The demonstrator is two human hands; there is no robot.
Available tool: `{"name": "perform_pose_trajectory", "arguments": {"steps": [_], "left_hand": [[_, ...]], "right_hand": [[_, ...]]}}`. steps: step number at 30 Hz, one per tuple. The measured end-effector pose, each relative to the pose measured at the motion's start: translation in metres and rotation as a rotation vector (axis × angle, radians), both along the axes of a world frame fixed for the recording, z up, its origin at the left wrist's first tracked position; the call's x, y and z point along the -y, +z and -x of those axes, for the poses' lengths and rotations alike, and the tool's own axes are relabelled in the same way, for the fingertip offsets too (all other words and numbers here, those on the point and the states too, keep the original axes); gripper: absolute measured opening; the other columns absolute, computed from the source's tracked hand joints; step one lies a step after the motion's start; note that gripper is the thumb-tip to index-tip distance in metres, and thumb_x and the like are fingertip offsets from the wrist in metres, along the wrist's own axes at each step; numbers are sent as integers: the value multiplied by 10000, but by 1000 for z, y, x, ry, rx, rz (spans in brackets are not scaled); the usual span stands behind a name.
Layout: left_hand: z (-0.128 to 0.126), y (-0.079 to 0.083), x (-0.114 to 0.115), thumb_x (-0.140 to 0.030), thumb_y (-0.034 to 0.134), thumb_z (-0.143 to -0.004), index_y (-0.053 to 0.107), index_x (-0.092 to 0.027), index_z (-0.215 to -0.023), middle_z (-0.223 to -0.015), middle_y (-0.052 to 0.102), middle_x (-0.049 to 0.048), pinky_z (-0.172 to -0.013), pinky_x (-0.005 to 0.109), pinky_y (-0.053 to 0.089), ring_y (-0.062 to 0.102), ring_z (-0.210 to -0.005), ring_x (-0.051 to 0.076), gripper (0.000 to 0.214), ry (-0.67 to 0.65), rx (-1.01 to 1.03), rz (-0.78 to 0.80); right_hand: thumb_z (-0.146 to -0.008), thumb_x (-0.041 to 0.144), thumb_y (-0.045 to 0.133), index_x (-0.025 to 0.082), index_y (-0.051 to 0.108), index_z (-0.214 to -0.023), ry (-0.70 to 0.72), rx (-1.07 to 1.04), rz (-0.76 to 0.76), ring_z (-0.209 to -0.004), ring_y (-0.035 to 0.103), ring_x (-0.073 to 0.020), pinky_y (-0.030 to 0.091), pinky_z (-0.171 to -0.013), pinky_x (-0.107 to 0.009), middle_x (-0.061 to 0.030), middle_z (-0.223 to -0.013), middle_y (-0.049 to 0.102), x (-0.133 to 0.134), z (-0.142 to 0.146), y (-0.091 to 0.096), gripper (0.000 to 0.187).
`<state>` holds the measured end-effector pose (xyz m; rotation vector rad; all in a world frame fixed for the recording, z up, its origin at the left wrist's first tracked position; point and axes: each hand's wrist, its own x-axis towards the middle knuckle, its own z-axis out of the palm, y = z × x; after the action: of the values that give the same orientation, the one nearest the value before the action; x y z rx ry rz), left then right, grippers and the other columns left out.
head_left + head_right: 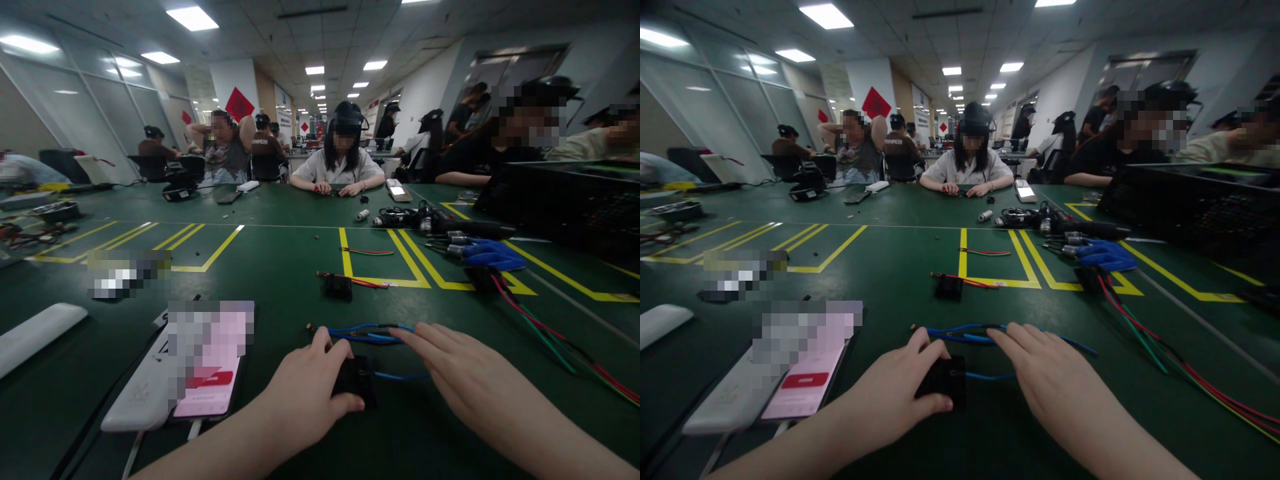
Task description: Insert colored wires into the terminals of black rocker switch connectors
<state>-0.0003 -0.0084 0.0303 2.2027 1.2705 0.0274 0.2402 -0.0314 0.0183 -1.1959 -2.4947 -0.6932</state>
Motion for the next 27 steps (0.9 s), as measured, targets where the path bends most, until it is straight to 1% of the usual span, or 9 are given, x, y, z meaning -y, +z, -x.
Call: {"name": "perform_pose_trajectory", "arguments": {"steps": [4,7,9,11,14,17,20,23,27], "left_hand": [[1,-4,0,-433,696,-799,540,-290,-1161,-1194,481,38,-823,417,487,599,-970,264,419,-2,5,-10],[2,-6,0,-442,696,-796,537,-294,-1158,-1185,480,37,-815,418,487,600,-957,263,422,-4,10,-34],[3,-7,0,-447,693,-797,535,-294,-1157,-1184,478,36,-810,414,487,602,-948,259,421,-4,8,-34],[3,-6,0,-450,688,-802,533,-293,-1160,-1175,479,32,-807,402,486,604,-938,251,420,-8,6,-27],[3,-5,1,-460,686,-803,529,-297,-1165,-1163,482,24,-810,393,486,605,-936,246,427,-13,13,-21],[3,-5,1,-464,688,-800,527,-300,-1169,-1174,481,26,-821,414,486,604,-948,256,435,-6,8,-6],[3,-5,1,-453,692,-800,532,-299,-1158,-1182,483,29,-814,414,489,602,-959,262,422,-2,4,-4],[3,-5,0,-454,691,-802,533,-300,-1157,-1179,484,28,-806,408,490,604,-948,257,419,-7,17,-21],[3,-5,0,-465,687,-803,535,-291,-1155,-1179,483,31,-813,416,486,607,-932,253,421,-8,11,-21]], "right_hand": [[-759,-1,354,99,607,-1222,-3,-21,100,-877,669,-243,589,-710,-370,-146,-1015,672,-5,3,-10,537],[-817,29,372,130,527,-1328,23,-97,178,-1048,611,-251,564,-818,-392,-152,-1171,618,-4,9,-7,544],[-858,65,387,173,507,-1344,54,-152,223,-1128,566,-247,540,-870,-397,-135,-1227,594,-1,12,-3,513],[-880,97,398,199,556,-1269,75,-189,254,-1108,570,-239,533,-871,-392,-117,-1201,605,2,12,1,432],[-894,117,387,198,635,-1054,63,-201,289,-916,623,-220,553,-758,-368,-99,-1027,648,3,8,5,305],[-888,129,376,192,647,-892,-4,-153,339,-752,624,-221,548,-650,-385,-85,-845,648,0,1,4,278],[-875,149,386,197,648,-808,-63,-99,428,-736,639,-237,549,-646,-411,-94,-828,668,-3,-3,1,275],[-894,182,386,202,665,-813,-93,-124,516,-823,660,-250,554,-707,-420,-105,-905,693,-4,-4,-1,291],[-937,244,378,205,689,-1020,-87,-221,623,-971,647,-234,533,-844,-413,-97,-1087,675,-3,0,-1,325]]}}
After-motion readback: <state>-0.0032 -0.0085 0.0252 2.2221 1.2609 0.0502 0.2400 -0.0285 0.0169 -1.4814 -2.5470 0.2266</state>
